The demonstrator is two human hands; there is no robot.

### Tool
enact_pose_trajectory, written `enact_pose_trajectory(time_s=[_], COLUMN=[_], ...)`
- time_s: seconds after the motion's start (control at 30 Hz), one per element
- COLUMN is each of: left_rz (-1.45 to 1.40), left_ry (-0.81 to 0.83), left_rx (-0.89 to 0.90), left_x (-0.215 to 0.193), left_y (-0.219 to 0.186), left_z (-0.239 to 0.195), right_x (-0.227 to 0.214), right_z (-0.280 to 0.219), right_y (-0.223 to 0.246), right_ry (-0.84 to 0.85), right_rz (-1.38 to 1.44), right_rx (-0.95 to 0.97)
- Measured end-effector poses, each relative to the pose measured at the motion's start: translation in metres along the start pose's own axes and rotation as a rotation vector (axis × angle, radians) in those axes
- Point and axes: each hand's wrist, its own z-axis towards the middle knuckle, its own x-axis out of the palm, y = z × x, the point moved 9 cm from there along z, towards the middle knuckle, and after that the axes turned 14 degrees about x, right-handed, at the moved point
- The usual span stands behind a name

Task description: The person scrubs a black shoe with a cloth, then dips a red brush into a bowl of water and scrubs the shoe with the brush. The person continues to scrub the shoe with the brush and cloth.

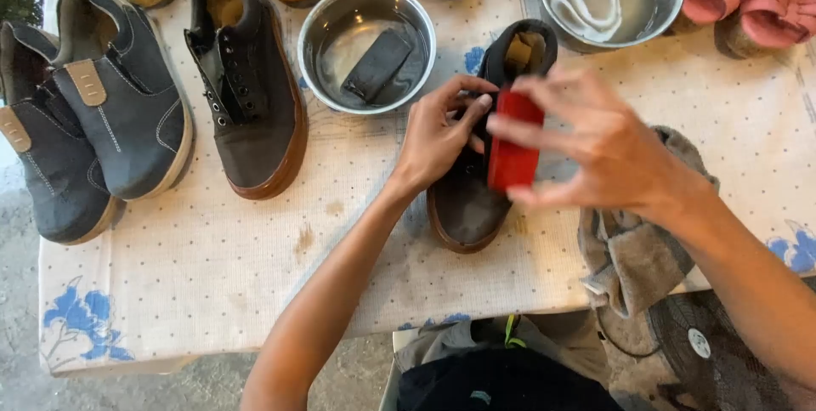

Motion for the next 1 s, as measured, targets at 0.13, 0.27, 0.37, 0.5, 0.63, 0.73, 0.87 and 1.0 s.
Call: enact_pose_trajectory(time_s=[0.13, 0.27, 0.37, 0.5, 0.63, 0.73, 0.87, 1.0], left_rz=[0.038, 0.079, 0.081, 0.071, 0.059, 0.079, 0.084, 0.074], left_ry=[0.002, 0.000, -0.012, 0.001, -0.009, -0.009, -0.017, -0.021], left_rx=[0.018, -0.008, 0.010, 0.010, 0.023, 0.017, 0.038, 0.004], left_x=[0.001, -0.001, -0.002, 0.001, 0.001, -0.001, -0.001, 0.000], left_y=[0.000, 0.003, -0.002, 0.000, -0.003, -0.002, -0.002, 0.001], left_z=[-0.001, 0.000, 0.000, -0.001, 0.000, 0.000, 0.000, -0.001], right_x=[-0.004, -0.024, -0.022, 0.000, -0.002, -0.003, -0.006, -0.004], right_z=[0.000, 0.013, 0.004, -0.006, -0.012, -0.006, -0.005, -0.008], right_y=[0.008, 0.015, 0.010, -0.005, -0.003, -0.005, 0.002, -0.006], right_ry=[-0.002, -0.119, -0.170, 0.078, -0.046, -0.041, -0.050, -0.048], right_rz=[-0.120, -0.183, -0.089, 0.041, -0.111, -0.128, 0.025, -0.034], right_rx=[0.067, -0.009, -0.015, 0.103, 0.098, 0.114, 0.100, 0.101])
